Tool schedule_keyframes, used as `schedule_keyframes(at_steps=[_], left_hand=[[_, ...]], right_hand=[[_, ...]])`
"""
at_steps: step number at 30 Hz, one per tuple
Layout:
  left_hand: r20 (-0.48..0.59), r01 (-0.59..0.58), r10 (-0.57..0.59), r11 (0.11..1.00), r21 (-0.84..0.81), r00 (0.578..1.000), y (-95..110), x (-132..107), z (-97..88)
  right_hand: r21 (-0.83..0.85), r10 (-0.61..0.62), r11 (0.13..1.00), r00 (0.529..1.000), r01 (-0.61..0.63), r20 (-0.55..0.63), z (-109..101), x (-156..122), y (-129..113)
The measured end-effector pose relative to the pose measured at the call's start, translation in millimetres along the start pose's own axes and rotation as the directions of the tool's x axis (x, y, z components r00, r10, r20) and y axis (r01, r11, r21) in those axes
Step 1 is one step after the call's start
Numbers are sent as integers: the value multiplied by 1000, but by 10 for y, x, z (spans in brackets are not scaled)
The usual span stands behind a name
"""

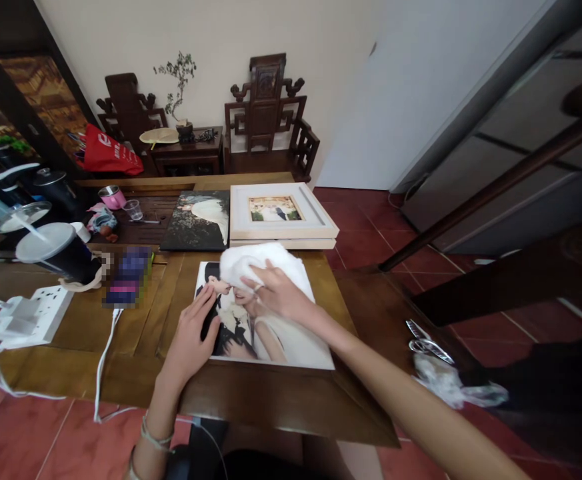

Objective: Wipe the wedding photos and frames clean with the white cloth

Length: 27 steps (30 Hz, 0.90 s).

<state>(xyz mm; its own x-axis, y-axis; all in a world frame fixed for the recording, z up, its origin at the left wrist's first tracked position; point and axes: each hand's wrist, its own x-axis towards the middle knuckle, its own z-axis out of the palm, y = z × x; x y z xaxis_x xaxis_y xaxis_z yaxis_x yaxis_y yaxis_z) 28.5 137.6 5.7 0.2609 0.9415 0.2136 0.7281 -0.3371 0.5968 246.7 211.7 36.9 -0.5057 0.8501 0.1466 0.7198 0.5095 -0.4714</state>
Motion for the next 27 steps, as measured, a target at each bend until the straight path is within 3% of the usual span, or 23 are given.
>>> schedule_keyframes(at_steps=[3, 6, 12, 15, 18, 23, 27], left_hand=[[-16, -12, 12, 1000, 17, 1000, -8, -2, 19], [-26, -28, 28, 999, 33, 999, -16, 0, 43], [-24, -36, 37, 997, 61, 999, -11, 11, 49], [-25, -40, 41, 997, 63, 999, -5, 11, 42], [-16, -35, 36, 997, 65, 999, -2, 8, 35], [-5, -24, 24, 998, 62, 1000, -11, 3, 32], [-17, -35, 35, 998, 45, 999, -28, 2, 43]], right_hand=[[-2, 77, 997, 996, -77, -38, -160, -227, 279], [-5, 63, 998, 998, -63, -25, -261, -448, 350], [-5, -193, 981, 981, 193, -21, -161, -1093, -23], [12, -228, 973, 974, 229, -8, -134, -1256, -111], [4, -203, 979, 979, 203, 6, -198, -1124, -2], [-2, -10, 1000, 999, 10, 32, -355, -559, 297], [6, 6, 1000, 1000, -6, 2, -372, -327, 353]])
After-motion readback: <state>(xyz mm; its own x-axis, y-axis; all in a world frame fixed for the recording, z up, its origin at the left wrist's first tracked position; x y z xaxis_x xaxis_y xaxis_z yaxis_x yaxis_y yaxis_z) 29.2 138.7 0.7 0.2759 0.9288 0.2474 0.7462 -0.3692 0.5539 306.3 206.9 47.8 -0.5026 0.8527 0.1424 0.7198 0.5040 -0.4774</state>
